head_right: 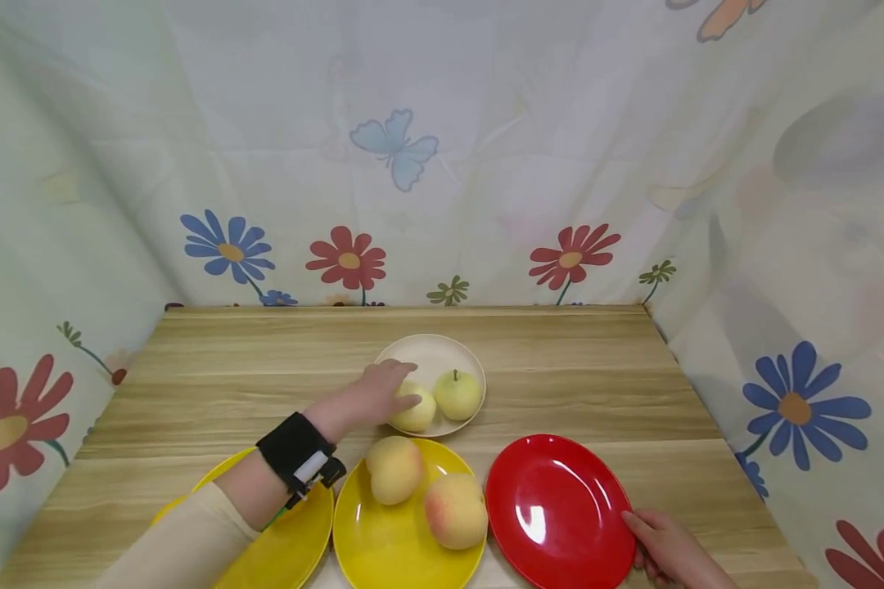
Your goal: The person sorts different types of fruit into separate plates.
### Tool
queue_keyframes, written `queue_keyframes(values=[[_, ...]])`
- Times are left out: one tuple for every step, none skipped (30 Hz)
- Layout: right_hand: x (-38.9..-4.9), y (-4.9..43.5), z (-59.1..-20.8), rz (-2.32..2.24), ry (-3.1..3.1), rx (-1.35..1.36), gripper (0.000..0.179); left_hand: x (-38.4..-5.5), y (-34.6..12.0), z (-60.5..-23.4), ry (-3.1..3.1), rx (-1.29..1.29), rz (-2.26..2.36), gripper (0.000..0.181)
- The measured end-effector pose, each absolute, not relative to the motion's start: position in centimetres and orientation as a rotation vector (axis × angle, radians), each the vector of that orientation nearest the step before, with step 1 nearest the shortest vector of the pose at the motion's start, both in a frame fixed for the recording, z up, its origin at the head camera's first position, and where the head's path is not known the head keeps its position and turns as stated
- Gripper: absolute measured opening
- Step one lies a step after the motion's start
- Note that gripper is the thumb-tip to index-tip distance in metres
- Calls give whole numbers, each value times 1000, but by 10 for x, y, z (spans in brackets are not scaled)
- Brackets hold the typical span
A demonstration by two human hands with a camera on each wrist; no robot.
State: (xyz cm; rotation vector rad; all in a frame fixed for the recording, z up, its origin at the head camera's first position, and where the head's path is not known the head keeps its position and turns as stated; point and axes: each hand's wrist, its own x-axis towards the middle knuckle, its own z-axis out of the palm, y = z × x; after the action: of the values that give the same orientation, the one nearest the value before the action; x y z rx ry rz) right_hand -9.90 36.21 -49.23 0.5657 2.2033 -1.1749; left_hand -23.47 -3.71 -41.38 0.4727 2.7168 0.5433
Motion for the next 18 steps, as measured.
queue_keyframes(values=[[-98,362,-492,-1184,2198,562,29,-235,-34,-416,2721,486,529,61],[-98,363,-492,-1193,2191,563,29,-236,-31,-418,2723,493,521,62],[-98,363,-492,-1200,2184,565,29,-236,-28,-420,2725,495,514,62],[-97,363,-491,-1199,2184,566,29,-237,-25,-422,2724,496,508,63],[-97,363,-491,-1201,2182,569,29,-237,-22,-423,2725,495,504,63],[-97,363,-491,-1201,2182,572,29,-238,-20,-424,2727,494,494,64],[-97,363,-491,-1202,2183,576,29,-238,-17,-424,2725,491,491,65],[-97,363,-491,-1202,2184,581,29,-238,-15,-425,2723,487,482,66],[-97,364,-492,-1203,2185,582,29,-239,-13,-426,2722,483,471,67],[-97,364,-492,-1203,2185,582,30,-239,-11,-426,2722,479,460,68],[-97,364,-493,-1202,2186,590,30,-239,-9,-427,2723,475,450,69],[-98,364,-493,-1199,2189,598,30,-240,-8,-429,2723,468,441,70],[-98,364,-493,-1193,2194,603,30,-240,-7,-429,2722,458,440,70],[-98,364,-494,-1188,2200,597,30,-241,-5,-430,2725,450,432,71],[-98,364,-494,-1186,2205,601,30,-241,-4,-431,2726,444,432,71],[-98,363,-494,-1183,2210,596,30,-242,-3,-432,2726,439,432,71],[-98,363,-494,-1179,2217,595,29,-242,-3,-433,2726,432,435,70],[-98,363,-494,-1183,2220,583,30,-243,-2,-434,2726,425,438,70]])
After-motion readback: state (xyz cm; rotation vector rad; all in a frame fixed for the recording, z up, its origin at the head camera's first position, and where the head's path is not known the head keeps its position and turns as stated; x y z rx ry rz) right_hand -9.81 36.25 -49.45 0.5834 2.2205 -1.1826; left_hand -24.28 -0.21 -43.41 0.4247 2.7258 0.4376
